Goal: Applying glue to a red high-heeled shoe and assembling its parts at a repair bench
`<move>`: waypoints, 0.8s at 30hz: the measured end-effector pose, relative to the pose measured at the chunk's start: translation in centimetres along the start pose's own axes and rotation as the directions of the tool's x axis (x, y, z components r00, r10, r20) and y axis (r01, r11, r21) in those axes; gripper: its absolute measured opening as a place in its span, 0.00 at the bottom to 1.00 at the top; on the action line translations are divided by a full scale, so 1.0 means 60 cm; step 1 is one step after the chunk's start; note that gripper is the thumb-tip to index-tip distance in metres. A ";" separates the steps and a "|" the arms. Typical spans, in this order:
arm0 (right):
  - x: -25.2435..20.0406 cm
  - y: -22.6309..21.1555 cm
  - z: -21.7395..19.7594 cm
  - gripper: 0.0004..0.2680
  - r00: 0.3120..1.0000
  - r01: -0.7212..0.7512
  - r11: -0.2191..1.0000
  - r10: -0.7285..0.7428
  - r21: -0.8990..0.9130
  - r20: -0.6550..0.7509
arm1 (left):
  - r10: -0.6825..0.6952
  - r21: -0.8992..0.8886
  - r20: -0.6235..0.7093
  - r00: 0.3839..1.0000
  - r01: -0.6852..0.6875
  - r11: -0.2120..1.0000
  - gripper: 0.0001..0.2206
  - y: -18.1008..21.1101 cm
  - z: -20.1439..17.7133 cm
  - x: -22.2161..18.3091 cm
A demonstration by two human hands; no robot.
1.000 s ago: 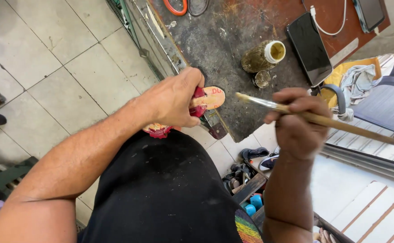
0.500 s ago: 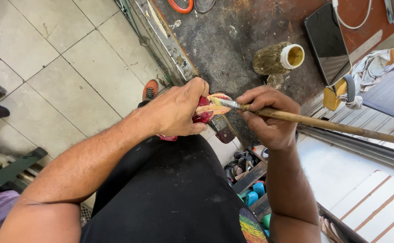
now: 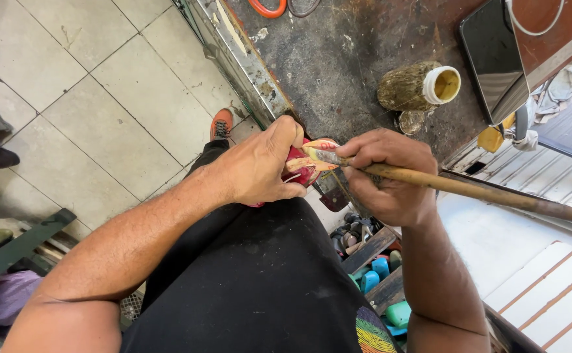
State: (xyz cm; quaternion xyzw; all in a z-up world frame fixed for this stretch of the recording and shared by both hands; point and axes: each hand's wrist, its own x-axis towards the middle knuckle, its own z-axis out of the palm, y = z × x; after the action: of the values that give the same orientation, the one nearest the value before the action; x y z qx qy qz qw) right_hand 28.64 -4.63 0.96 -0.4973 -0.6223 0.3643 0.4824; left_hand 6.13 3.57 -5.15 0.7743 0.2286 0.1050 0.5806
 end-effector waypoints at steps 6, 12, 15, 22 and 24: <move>-0.002 0.001 0.005 0.06 1.000 -0.007 0.999 0.006 -0.040 -0.023 | 0.012 -0.010 -0.023 1.000 -0.012 1.000 0.31 -0.007 0.007 0.000; -0.015 -0.007 -0.020 0.06 0.992 0.008 0.988 -0.027 -0.153 -0.124 | -0.073 0.009 -0.004 0.997 0.073 0.997 0.31 0.001 0.007 0.004; -0.019 -0.022 -0.033 0.06 0.985 0.033 0.985 -0.060 -0.168 -0.159 | -0.088 -0.009 -0.011 0.996 0.088 0.996 0.31 0.003 0.004 0.009; -0.031 0.027 -0.026 0.07 0.974 0.052 0.976 -0.096 -0.210 -0.205 | -0.140 -0.015 0.009 0.990 0.140 0.990 0.32 0.006 0.004 0.011; -0.042 0.007 -0.040 0.07 0.968 0.031 0.985 -0.071 -0.169 -0.239 | -0.145 -0.011 0.011 0.989 0.145 0.989 0.32 0.003 0.005 0.013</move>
State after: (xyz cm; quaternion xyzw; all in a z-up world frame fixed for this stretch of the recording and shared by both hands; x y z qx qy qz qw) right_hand 31.19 -7.06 0.59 -0.5601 -0.5987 0.2355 0.5219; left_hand 6.97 3.64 -5.16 0.7527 0.2807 0.0601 0.5925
